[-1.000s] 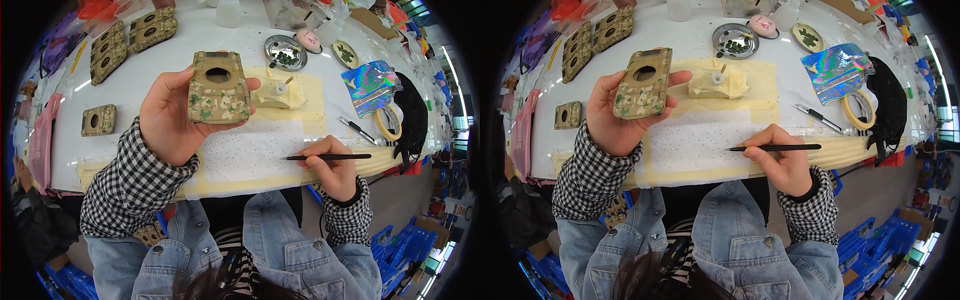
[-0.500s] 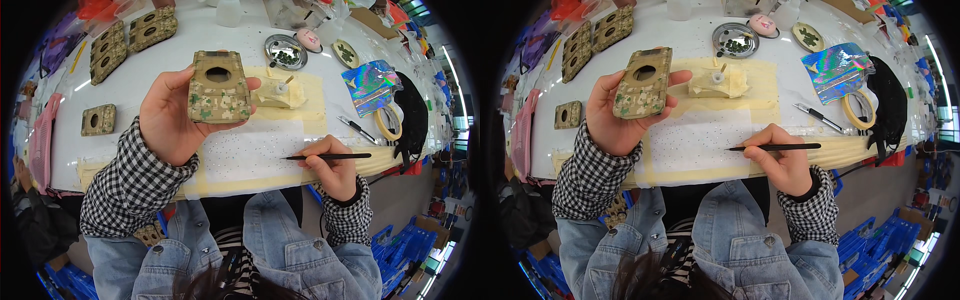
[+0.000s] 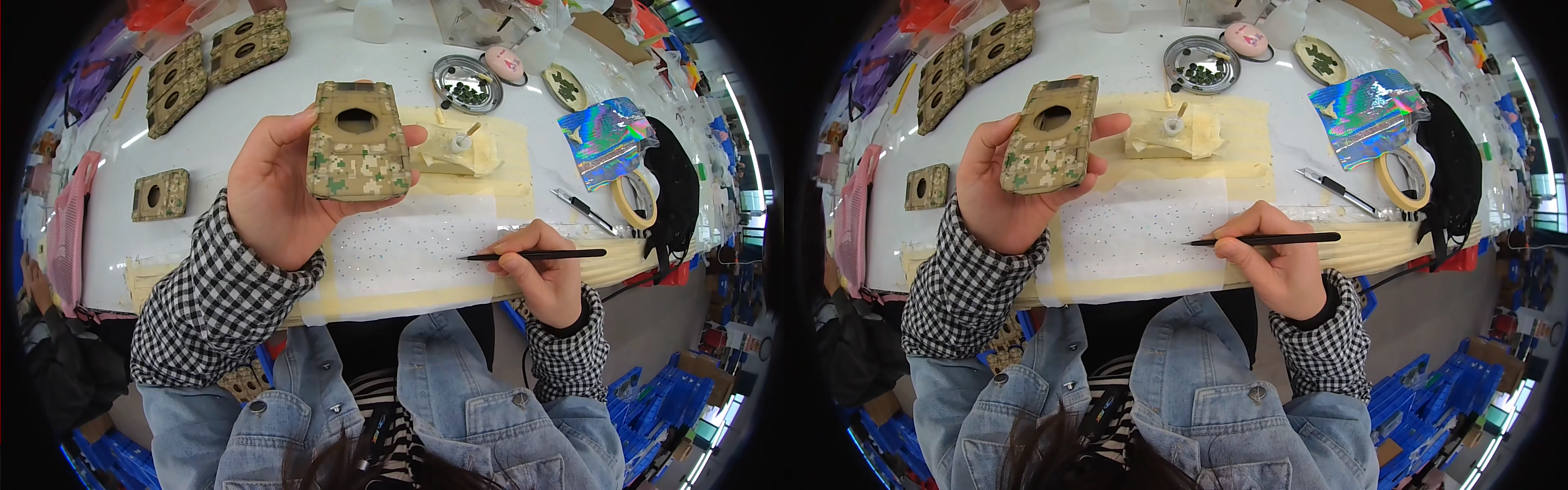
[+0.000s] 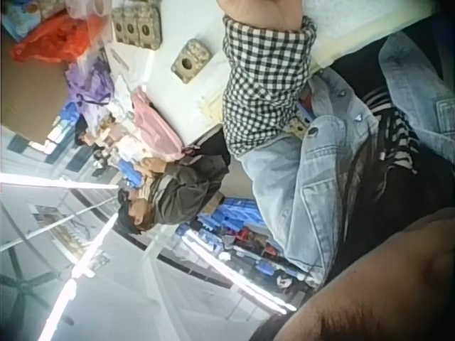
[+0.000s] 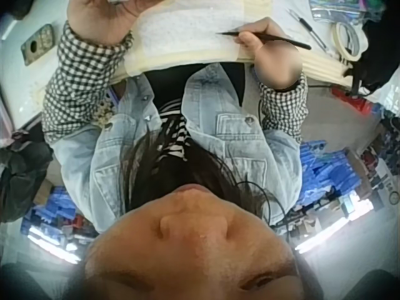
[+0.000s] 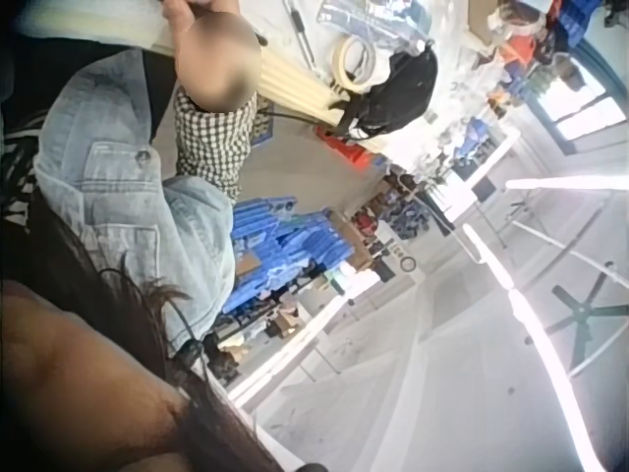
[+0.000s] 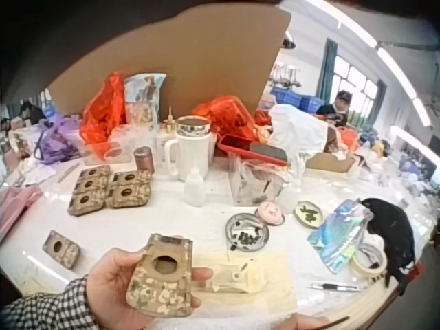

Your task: Using tweezers and a detailing tool to attach small components and apply details to a camouflage-patterned toy tank turret.

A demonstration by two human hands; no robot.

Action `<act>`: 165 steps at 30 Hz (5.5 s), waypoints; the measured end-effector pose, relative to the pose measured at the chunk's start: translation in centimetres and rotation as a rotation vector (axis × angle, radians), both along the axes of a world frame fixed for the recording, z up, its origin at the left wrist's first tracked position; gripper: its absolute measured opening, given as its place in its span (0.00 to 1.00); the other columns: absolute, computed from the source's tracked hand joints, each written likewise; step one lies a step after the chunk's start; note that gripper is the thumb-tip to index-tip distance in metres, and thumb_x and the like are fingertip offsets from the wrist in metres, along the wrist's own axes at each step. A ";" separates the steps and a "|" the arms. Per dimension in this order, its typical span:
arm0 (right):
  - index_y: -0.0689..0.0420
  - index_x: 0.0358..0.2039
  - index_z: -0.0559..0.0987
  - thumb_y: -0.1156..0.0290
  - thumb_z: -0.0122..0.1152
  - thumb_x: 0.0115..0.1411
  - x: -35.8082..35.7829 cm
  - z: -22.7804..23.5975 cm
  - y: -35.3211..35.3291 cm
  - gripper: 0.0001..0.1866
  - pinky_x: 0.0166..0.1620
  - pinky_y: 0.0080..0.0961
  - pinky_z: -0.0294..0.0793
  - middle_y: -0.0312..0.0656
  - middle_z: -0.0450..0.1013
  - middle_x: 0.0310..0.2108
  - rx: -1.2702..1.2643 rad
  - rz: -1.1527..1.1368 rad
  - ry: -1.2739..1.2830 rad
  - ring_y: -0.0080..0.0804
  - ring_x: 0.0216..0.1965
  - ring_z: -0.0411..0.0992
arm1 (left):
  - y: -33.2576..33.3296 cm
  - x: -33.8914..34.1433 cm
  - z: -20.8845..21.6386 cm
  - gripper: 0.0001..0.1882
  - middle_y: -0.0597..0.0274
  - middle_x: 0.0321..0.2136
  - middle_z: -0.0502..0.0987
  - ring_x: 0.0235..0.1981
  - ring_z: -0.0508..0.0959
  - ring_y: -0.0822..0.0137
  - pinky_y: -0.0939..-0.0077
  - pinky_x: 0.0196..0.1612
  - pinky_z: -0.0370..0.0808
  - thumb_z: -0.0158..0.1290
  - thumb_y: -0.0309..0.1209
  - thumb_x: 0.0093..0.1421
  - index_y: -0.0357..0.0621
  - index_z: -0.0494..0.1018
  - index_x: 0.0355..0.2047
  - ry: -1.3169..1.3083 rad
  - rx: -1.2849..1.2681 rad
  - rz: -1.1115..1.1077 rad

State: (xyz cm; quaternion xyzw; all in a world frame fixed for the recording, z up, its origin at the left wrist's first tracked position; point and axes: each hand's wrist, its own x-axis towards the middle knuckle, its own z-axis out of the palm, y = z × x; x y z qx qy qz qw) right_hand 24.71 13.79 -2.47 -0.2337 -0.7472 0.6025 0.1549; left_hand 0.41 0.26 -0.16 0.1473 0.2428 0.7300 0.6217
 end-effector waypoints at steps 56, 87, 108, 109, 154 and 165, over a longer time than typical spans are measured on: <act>0.63 0.33 0.68 0.70 0.53 0.60 -4.5 5.9 0.2 0.09 0.37 0.21 0.70 0.48 0.74 0.31 0.106 -0.011 0.512 0.26 0.31 0.71 | 0.0 0.2 0.0 0.28 0.35 0.55 0.59 0.48 0.72 0.49 0.63 0.50 0.72 0.29 0.40 0.62 0.37 0.54 0.58 -0.030 -0.031 -0.041; 0.64 0.32 0.73 0.75 0.58 0.56 -9.7 5.0 -1.4 0.06 0.46 0.26 0.68 0.46 0.74 0.35 0.214 0.123 0.538 0.32 0.41 0.72 | -0.3 0.5 0.0 0.25 0.48 0.48 0.70 0.46 0.74 0.56 0.61 0.49 0.73 0.32 0.41 0.63 0.35 0.59 0.54 -0.103 -0.058 -0.022; 0.64 0.33 0.73 0.75 0.58 0.56 -9.8 4.9 -1.5 0.06 0.46 0.26 0.69 0.47 0.73 0.35 0.212 0.129 0.542 0.32 0.40 0.72 | -0.3 0.5 0.2 0.25 0.47 0.47 0.70 0.45 0.74 0.56 0.61 0.49 0.74 0.32 0.41 0.62 0.35 0.59 0.54 -0.123 -0.074 -0.017; 0.64 0.33 0.73 0.75 0.58 0.56 -9.8 4.9 -1.5 0.07 0.46 0.26 0.69 0.47 0.73 0.35 0.214 0.128 0.541 0.32 0.40 0.72 | -0.3 0.5 0.2 0.25 0.47 0.47 0.70 0.45 0.74 0.56 0.61 0.49 0.74 0.32 0.41 0.63 0.36 0.59 0.54 -0.124 -0.071 -0.019; 0.64 0.32 0.72 0.77 0.59 0.55 -9.7 4.9 -1.5 0.06 0.46 0.27 0.69 0.47 0.73 0.35 0.252 0.127 0.553 0.35 0.41 0.72 | -0.3 0.4 -0.1 0.25 0.48 0.48 0.70 0.46 0.74 0.57 0.61 0.50 0.73 0.32 0.41 0.63 0.37 0.58 0.55 -0.076 -0.059 -0.035; 0.65 0.32 0.73 0.78 0.59 0.55 -9.8 4.9 -1.5 0.06 0.46 0.28 0.70 0.48 0.72 0.35 0.273 0.142 0.569 0.36 0.42 0.72 | -0.3 0.4 -0.1 0.25 0.49 0.47 0.70 0.46 0.74 0.57 0.61 0.50 0.73 0.32 0.41 0.63 0.37 0.58 0.54 -0.073 -0.076 -0.033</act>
